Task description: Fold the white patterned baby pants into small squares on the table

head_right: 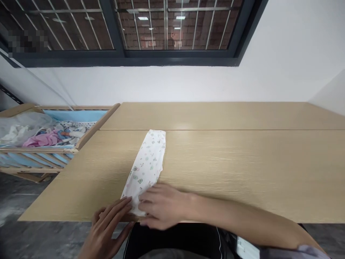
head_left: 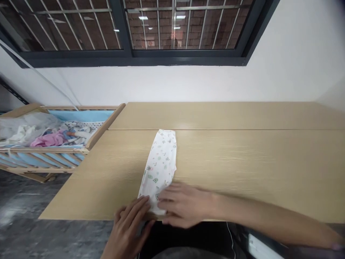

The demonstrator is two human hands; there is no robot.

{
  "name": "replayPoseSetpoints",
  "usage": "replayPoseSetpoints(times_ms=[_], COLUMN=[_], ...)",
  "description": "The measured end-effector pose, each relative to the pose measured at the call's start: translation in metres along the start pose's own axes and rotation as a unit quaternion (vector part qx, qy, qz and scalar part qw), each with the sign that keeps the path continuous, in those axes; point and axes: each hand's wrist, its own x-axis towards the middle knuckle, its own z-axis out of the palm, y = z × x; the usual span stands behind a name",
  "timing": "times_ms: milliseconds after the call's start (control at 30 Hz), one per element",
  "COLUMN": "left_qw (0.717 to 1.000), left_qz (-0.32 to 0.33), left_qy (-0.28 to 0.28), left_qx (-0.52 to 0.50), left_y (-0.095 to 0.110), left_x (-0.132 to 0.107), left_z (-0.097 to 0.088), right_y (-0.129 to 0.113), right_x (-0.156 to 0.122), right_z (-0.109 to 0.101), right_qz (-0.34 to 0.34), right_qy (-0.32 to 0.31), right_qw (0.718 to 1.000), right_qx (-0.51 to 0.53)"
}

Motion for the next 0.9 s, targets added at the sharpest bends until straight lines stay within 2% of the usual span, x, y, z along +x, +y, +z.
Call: replayPoseSetpoints(times_ms=[133, 267, 333, 400, 467, 533, 600, 700, 800, 900], left_qw=[0.999, 0.995, 0.993, 0.992, 0.989, 0.985, 0.980, 0.976, 0.976, 0.969], left_qz=[0.016, 0.074, 0.085, 0.068, 0.035, 0.006, -0.027, -0.094, -0.143, -0.192], left_qy=[0.020, -0.034, -0.036, -0.026, -0.011, 0.013, 0.053, 0.066, 0.007, -0.072], left_qx=[-0.039, -0.058, -0.071, -0.103, -0.142, -0.172, -0.189, -0.183, -0.165, -0.141], left_y=[-0.001, 0.002, 0.004, 0.007, 0.008, 0.006, -0.001, -0.023, -0.051, -0.075], left_x=[0.001, 0.000, 0.001, 0.007, 0.021, 0.045, 0.079, 0.138, 0.194, 0.235], left_z=[-0.002, -0.009, -0.014, -0.019, -0.026, -0.033, -0.039, -0.039, -0.021, 0.012], right_y=[-0.024, -0.037, -0.046, -0.053, -0.056, -0.050, -0.032, 0.019, 0.089, 0.150], right_x=[-0.031, -0.045, -0.048, -0.050, -0.048, -0.042, -0.031, -0.006, 0.022, 0.045], right_z=[0.026, 0.033, 0.026, 0.010, -0.013, -0.039, -0.063, -0.083, -0.082, -0.068], right_qz=[0.029, 0.062, 0.073, 0.105, 0.149, 0.183, 0.211, 0.263, 0.306, 0.363], right_qy=[0.052, 0.101, 0.106, 0.114, 0.125, 0.144, 0.166, 0.210, 0.252, 0.235], right_qw=[0.995, 0.987, 0.988, 0.987, 0.980, 0.967, 0.952, 0.929, 0.901, 0.887], right_qx=[-0.076, -0.110, -0.090, -0.041, 0.030, 0.104, 0.148, 0.157, 0.175, 0.161])
